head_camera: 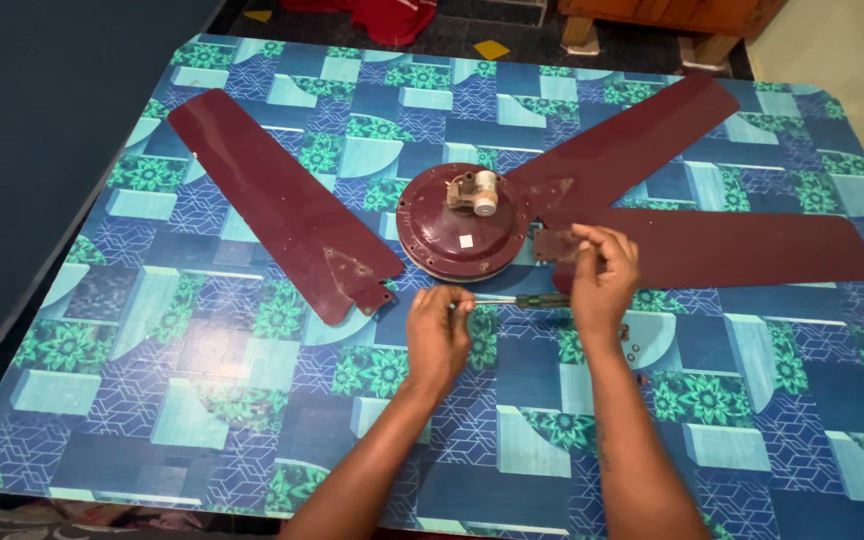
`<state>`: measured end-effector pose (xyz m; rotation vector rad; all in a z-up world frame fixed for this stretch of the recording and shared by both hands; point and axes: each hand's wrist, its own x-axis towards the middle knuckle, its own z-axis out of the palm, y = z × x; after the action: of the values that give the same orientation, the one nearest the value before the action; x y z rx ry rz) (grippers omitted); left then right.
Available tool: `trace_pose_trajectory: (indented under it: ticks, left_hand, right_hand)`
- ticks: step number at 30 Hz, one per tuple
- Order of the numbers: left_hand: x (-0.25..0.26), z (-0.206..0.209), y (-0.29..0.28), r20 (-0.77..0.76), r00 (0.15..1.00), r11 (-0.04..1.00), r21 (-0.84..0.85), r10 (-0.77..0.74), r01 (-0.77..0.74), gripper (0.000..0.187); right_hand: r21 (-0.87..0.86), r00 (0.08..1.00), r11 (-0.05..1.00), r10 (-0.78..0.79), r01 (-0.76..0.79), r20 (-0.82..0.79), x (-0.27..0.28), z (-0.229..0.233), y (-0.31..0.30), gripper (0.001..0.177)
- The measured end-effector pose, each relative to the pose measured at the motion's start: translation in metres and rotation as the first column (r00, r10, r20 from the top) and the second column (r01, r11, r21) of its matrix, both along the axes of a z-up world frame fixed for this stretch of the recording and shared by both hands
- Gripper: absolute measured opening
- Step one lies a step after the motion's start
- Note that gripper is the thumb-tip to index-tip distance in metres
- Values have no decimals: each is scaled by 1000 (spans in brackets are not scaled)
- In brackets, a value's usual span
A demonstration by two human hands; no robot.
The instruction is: The person uses a screwdriver to tighten screws on the central hub of a ceiling fan placed on a table. The person repeatedly adjusts the fan and tightens multiple screws around the hub throughout the clip.
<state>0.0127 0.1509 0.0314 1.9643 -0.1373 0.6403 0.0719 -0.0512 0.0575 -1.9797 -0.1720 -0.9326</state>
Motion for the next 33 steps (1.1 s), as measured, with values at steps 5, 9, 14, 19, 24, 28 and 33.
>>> trace_pose_trajectory:
  ticks: [5, 9, 14, 19, 24, 28, 33]
  left_hand:
    - [13, -21, -5, -187, 979, 878, -479, -83, -17, 5]
    - [28, -33, -14, -223, 963, 714, -699, -148, -52, 8]
    - [35, -23, -25, -197, 969, 725, -688, -147, -30, 9]
    - [29, -2, -16, -160, 982, 866, -500, -96, 3, 9]
    - [13, 9, 0, -7, 1000, 994, -102, 30, -31, 15]
    - [18, 15, 1, 60, 996, 981, 180, 66, -76, 26]
    - [31, 14, -6, 38, 993, 951, 288, 108, -114, 31]
  right_hand:
    - [740, 864, 654, 454, -157, -219, 15, -18, -9, 24]
    - [893, 567, 162, 815, -419, 119, 17, -26, 0, 28]
    - [874, 522, 160, 844, -458, 120, 7, -25, 19, 34]
    - [815, 626, 288, 772, -503, 113, 8, -29, 26, 31]
    - [762, 731, 406, 671, -504, 126, 11, -30, 23, 28]
    - [661, 803, 600, 596, -451, 7, 11, -18, 27, 28]
    - [584, 802, 674, 593, -451, -65, 19, 4, 31, 27]
